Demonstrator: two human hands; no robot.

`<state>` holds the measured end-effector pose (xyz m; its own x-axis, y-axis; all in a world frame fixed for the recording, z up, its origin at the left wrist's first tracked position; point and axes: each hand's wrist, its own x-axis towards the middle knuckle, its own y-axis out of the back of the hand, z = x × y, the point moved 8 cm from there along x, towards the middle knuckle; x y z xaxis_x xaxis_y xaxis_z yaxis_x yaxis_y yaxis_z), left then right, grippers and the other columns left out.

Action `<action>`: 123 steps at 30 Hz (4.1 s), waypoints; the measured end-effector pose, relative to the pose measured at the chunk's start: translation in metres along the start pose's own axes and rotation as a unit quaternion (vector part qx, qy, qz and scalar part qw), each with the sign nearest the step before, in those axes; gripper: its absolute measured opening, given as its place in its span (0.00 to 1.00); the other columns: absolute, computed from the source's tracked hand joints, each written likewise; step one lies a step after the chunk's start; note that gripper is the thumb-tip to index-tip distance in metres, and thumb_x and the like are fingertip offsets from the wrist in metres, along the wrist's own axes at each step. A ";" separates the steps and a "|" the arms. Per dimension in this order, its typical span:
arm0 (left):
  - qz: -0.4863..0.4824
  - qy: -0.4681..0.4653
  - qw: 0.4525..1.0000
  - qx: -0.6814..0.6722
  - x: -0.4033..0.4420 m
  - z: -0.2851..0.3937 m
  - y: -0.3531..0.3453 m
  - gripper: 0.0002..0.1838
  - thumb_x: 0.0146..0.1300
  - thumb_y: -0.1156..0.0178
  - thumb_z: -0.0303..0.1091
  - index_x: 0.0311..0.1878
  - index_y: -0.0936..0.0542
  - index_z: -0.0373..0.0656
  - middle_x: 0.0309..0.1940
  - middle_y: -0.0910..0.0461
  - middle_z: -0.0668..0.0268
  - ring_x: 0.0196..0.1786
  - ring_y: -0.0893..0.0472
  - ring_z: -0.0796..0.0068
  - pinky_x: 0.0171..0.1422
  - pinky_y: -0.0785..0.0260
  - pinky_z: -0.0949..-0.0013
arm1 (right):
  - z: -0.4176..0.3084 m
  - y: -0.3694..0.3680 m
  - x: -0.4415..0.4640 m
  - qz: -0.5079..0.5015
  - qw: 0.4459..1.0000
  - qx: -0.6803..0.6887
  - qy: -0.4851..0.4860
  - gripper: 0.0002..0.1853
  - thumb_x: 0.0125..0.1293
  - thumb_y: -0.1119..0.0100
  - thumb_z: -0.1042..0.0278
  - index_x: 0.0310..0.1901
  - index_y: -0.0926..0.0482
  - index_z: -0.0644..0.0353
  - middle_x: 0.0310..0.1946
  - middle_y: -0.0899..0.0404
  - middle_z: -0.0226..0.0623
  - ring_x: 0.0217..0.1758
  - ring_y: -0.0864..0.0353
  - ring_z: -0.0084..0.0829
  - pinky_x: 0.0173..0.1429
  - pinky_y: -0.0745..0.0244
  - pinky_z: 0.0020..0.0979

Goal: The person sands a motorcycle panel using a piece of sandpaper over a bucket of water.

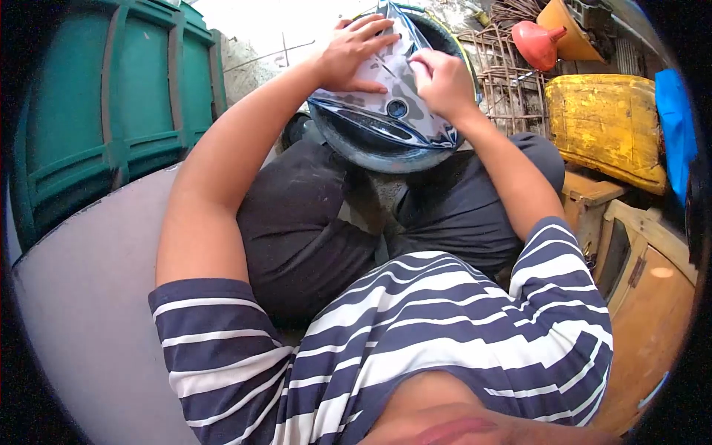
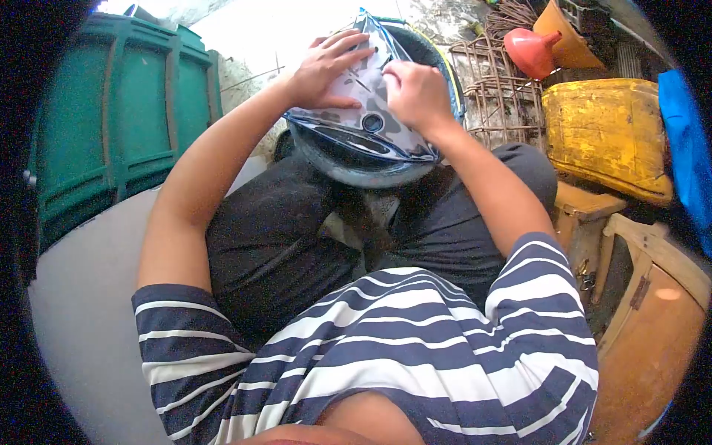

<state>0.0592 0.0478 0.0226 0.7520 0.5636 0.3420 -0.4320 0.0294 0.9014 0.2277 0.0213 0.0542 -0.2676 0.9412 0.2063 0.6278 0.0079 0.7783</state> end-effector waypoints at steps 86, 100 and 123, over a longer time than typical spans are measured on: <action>0.006 -0.003 0.999 -0.043 0.002 -0.003 -0.001 0.56 0.52 0.24 0.70 0.81 0.28 0.50 0.83 0.36 0.52 0.87 0.39 0.45 0.84 0.47 0.37 | -0.026 -0.009 -0.019 -0.018 0.994 -0.050 0.093 0.07 0.70 0.40 0.66 0.39 0.13 0.56 0.35 0.10 0.46 0.38 0.10 0.49 0.47 0.18 0.48; -0.002 0.001 1.000 -0.031 0.001 -0.003 -0.002 0.56 0.52 0.25 0.71 0.81 0.29 0.52 0.83 0.36 0.52 0.87 0.40 0.46 0.84 0.46 0.37 | -0.022 -0.016 -0.023 -0.020 0.994 -0.057 0.091 0.07 0.69 0.40 0.68 0.40 0.13 0.56 0.34 0.10 0.43 0.37 0.10 0.49 0.45 0.21 0.50; -0.009 0.000 1.000 -0.012 0.002 -0.002 -0.002 0.57 0.53 0.24 0.70 0.82 0.30 0.52 0.83 0.36 0.53 0.87 0.40 0.46 0.84 0.46 0.38 | -0.003 -0.005 -0.005 -0.009 0.999 -0.041 0.030 0.08 0.70 0.40 0.65 0.41 0.11 0.53 0.35 0.10 0.44 0.37 0.10 0.48 0.48 0.20 0.50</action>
<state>0.0601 0.0503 0.0209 0.7595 0.5627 0.3264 -0.4304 0.0584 0.9008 0.2237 0.0160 0.0509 -0.3235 0.9193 0.2243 0.5612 -0.0045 0.8277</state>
